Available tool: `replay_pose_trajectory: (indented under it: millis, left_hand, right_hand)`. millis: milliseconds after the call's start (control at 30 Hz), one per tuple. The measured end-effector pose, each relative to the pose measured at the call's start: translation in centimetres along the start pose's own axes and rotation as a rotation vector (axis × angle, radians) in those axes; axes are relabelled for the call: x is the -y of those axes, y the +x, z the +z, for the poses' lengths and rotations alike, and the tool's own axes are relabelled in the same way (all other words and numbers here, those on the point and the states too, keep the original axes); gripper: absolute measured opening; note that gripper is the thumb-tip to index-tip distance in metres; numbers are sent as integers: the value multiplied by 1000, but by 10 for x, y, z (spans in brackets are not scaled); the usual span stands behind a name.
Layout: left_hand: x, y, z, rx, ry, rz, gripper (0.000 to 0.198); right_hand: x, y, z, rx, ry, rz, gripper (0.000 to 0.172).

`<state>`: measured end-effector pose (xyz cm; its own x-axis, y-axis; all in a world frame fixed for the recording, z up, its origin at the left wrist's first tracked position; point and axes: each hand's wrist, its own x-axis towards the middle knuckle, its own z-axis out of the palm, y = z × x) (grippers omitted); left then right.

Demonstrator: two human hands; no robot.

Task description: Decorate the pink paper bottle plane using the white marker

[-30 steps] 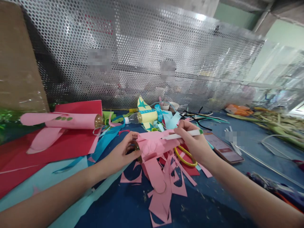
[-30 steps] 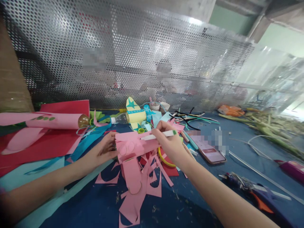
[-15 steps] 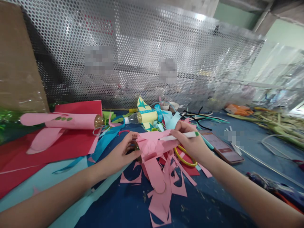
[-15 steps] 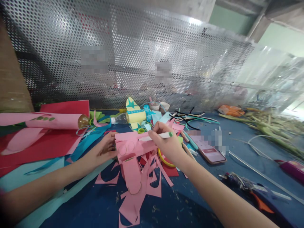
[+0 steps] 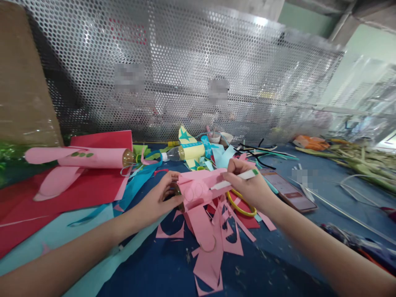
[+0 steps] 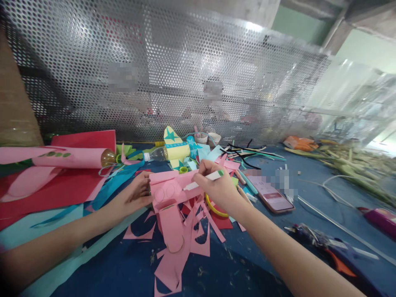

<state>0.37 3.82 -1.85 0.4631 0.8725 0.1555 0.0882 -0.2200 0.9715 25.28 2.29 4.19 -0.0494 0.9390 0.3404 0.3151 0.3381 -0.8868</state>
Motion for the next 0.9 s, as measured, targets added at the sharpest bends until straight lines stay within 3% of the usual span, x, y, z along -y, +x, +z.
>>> replay_pose_trajectory:
  millis: [300, 533, 900]
  left_hand:
    - [-3, 0, 1, 22, -24, 0, 42]
    - [-9, -1, 2, 11, 32, -4, 39]
    - [-11, 0, 4, 11, 1, -12, 39]
  right_hand:
    - [-4, 4, 1, -120, -30, 1, 25]
    - [-2, 0, 4, -77, 40, -19, 27]
    - [-23, 11, -17, -119, 175, 41, 26]
